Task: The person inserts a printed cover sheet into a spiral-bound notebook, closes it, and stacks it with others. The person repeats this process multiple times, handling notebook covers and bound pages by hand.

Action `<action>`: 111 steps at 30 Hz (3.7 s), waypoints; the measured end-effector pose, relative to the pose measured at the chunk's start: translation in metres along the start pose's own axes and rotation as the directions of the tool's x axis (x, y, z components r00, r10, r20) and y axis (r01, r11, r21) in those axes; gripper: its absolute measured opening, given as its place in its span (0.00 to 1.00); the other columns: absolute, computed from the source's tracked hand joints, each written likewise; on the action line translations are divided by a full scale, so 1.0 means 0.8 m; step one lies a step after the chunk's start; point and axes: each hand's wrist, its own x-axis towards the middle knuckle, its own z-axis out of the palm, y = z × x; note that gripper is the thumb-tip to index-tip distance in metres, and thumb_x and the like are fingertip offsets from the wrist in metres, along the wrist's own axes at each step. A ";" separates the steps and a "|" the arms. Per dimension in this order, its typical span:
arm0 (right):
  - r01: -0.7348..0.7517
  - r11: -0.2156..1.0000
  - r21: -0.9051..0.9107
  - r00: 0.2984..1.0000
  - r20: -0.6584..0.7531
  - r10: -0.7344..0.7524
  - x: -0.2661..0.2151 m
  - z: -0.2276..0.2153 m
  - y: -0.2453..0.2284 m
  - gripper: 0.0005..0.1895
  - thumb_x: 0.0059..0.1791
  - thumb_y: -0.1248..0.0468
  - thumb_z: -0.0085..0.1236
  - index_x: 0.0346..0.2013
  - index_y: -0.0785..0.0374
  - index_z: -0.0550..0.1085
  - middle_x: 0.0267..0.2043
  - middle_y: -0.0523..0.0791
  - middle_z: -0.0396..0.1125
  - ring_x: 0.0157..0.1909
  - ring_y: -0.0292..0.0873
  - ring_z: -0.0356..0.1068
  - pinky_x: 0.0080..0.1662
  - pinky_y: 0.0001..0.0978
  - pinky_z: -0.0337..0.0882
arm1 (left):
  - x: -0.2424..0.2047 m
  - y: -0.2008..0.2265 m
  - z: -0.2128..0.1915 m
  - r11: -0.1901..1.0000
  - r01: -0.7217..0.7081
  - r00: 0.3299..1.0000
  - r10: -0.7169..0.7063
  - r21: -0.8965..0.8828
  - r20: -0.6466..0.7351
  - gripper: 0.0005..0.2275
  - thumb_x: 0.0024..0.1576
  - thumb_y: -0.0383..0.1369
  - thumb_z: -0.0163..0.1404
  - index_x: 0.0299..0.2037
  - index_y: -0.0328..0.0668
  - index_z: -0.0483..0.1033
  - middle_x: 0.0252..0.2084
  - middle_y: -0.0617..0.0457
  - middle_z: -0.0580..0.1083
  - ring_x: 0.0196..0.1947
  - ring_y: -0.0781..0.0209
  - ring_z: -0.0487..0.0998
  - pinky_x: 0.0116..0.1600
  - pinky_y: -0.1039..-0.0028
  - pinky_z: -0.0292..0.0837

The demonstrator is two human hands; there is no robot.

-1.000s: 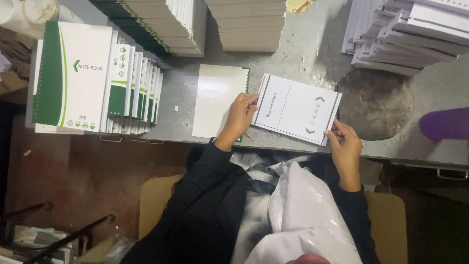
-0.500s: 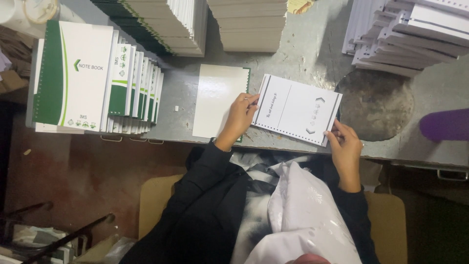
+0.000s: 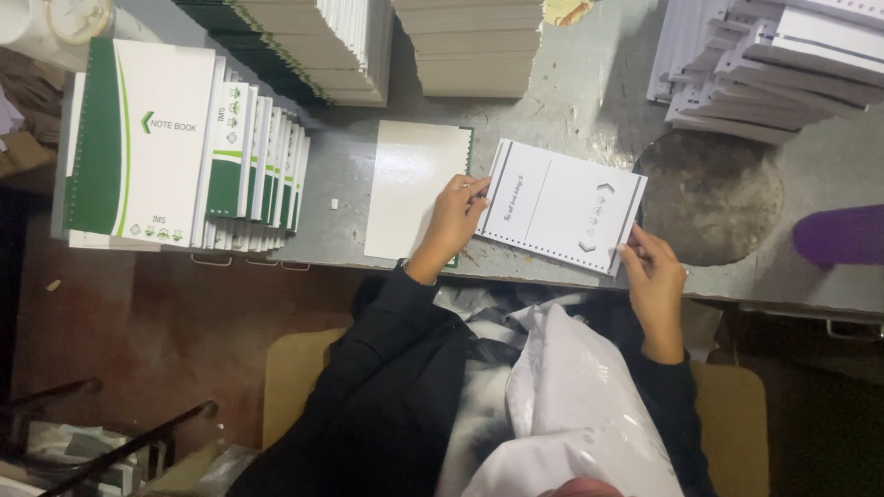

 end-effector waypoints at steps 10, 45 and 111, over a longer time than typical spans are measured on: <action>0.449 0.886 -0.117 0.856 -0.230 -0.464 -0.016 0.017 -0.034 0.17 0.54 0.76 0.62 0.58 0.75 0.74 0.51 0.61 0.71 0.56 0.63 0.70 0.56 0.51 0.67 | -0.027 -0.012 -0.050 0.989 -0.136 0.970 0.121 -0.060 -0.209 0.15 0.62 0.22 0.48 0.59 0.37 0.75 0.47 0.43 0.76 0.47 0.47 0.81 0.50 0.64 0.80; 0.277 0.863 0.423 0.937 -0.318 -0.145 -0.005 0.029 -0.006 0.18 0.63 0.70 0.48 0.67 0.66 0.60 0.58 0.62 0.67 0.57 0.56 0.72 0.51 0.45 0.75 | -0.023 -0.005 0.008 0.958 -0.219 0.934 0.151 -0.184 -0.323 0.12 0.55 0.37 0.64 0.48 0.51 0.84 0.40 0.58 0.81 0.35 0.68 0.81 0.39 0.82 0.80; 0.317 0.947 -0.057 0.912 -0.254 -0.321 -0.014 0.045 -0.005 0.30 0.56 0.74 0.55 0.72 0.74 0.58 0.71 0.63 0.56 0.74 0.66 0.50 0.72 0.60 0.45 | -0.034 -0.008 0.004 0.995 -0.097 0.968 0.086 -0.033 -0.234 0.13 0.61 0.34 0.58 0.51 0.35 0.80 0.38 0.43 0.78 0.35 0.55 0.82 0.36 0.73 0.80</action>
